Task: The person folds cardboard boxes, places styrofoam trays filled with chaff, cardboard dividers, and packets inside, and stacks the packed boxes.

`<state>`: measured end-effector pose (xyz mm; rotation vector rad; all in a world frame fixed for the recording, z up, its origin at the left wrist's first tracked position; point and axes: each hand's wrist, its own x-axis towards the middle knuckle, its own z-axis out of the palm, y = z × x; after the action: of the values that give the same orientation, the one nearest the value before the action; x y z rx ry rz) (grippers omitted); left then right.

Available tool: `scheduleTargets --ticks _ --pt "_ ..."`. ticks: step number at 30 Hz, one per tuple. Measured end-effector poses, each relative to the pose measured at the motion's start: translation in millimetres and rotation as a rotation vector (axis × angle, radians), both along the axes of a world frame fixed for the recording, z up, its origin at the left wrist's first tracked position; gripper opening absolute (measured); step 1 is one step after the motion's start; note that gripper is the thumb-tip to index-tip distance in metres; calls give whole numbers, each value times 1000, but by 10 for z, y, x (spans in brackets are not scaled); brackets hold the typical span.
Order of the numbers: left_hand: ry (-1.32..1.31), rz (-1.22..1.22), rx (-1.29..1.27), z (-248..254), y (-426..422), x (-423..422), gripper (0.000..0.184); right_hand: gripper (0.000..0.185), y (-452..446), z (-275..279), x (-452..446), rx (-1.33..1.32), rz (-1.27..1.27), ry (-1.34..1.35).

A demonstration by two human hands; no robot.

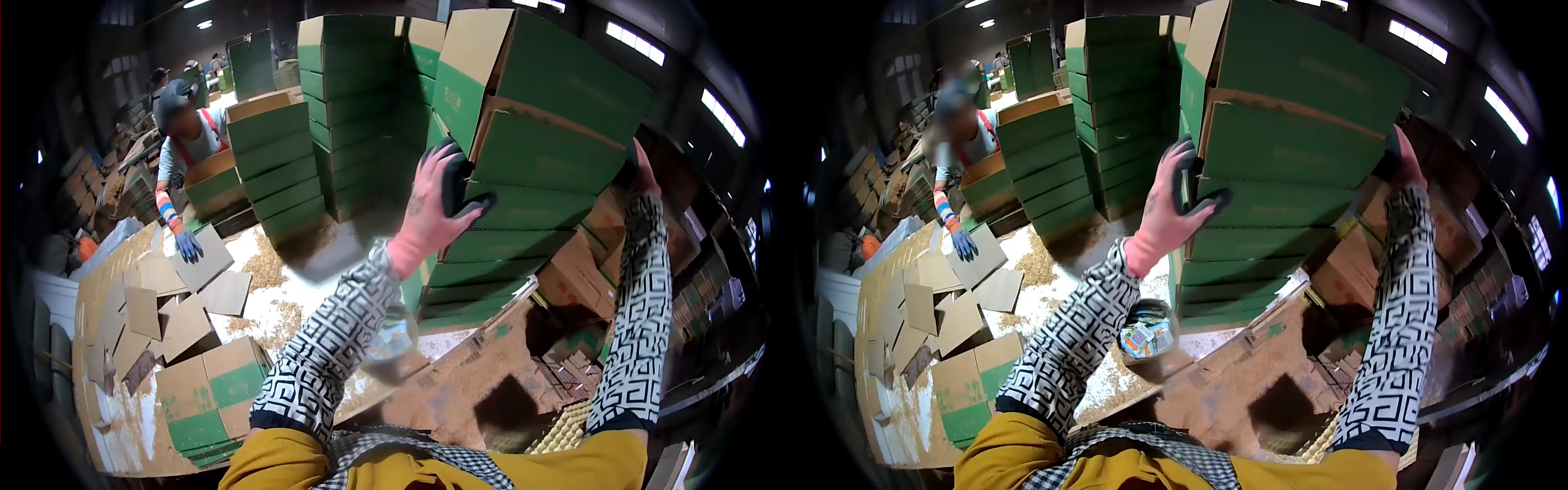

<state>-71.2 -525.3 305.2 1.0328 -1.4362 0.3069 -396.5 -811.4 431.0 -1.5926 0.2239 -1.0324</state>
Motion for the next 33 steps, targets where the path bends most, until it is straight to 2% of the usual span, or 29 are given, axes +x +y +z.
scheduleTargets --ticks 2,3,4,5,6,8,9,11,12,13,14,15,16,17,19,20,23,25,27,28,30,33 --pt "219 -131 -181 -149 129 113 65 43 96 -119 25 -49 65 63" --pt "278 -145 -154 -221 290 199 65 44 11 -391 -40 -19 302 -23" --pt "320 -123 -110 -514 255 390 59 44 -68 -736 -2 44 298 -98" --pt "519 -135 -34 -783 166 522 57 44 -153 -1082 34 102 294 -176" --pt "719 -145 53 -1088 76 630 55 43 -38 -1391 172 183 46 -241" --pt "849 -65 268 -1699 -199 817 52 37 758 -1286 300 -26 -212 -94" --pt "835 -86 311 -2014 -374 818 49 37 783 -1268 282 -133 -264 71" --pt "804 -127 398 -2636 -723 821 51 38 702 -1211 323 -62 -228 61" --pt "1154 -300 569 -2400 -581 661 50 39 663 -1207 334 -6 -203 38" --pt "1363 -762 512 -2661 -727 664 51 39 654 -1204 345 28 -186 17" --pt "1475 -757 422 -2054 -433 336 53 39 646 -1218 356 53 -172 0" --pt "1060 -406 394 -2388 -607 238 53 40 625 -1225 381 75 -158 -17" --pt "619 -135 541 -2445 -658 255 59 40 629 -1230 407 92 -148 -36" --pt "198 183 603 -2533 -727 272 72 41 596 -1241 409 112 -146 -40" --pt "264 -19 844 -2837 -781 384 118 41 519 -1254 470 157 -125 -66" --pt "349 -83 849 -2875 -798 388 110 42 501 -1237 492 182 -107 -87" --pt "778 -243 652 -3012 -952 435 87 46 120 -1302 429 258 -21 -154" --pt "1028 -372 589 -3184 -1019 459 60 50 -152 -1359 314 260 8 -161" --pt "1350 -656 569 -3468 -1022 603 49 51 -81 -1351 371 175 -28 -101" --pt "1510 -825 626 -3205 -845 594 52 52 -64 -1367 378 124 -38 -77" --pt "1574 -789 673 -2647 -611 377 65 54 -29 -1433 397 21 -39 -33" --pt "1566 -680 644 -2581 -609 271 66 56 74 -1742 322 -209 13 -16"
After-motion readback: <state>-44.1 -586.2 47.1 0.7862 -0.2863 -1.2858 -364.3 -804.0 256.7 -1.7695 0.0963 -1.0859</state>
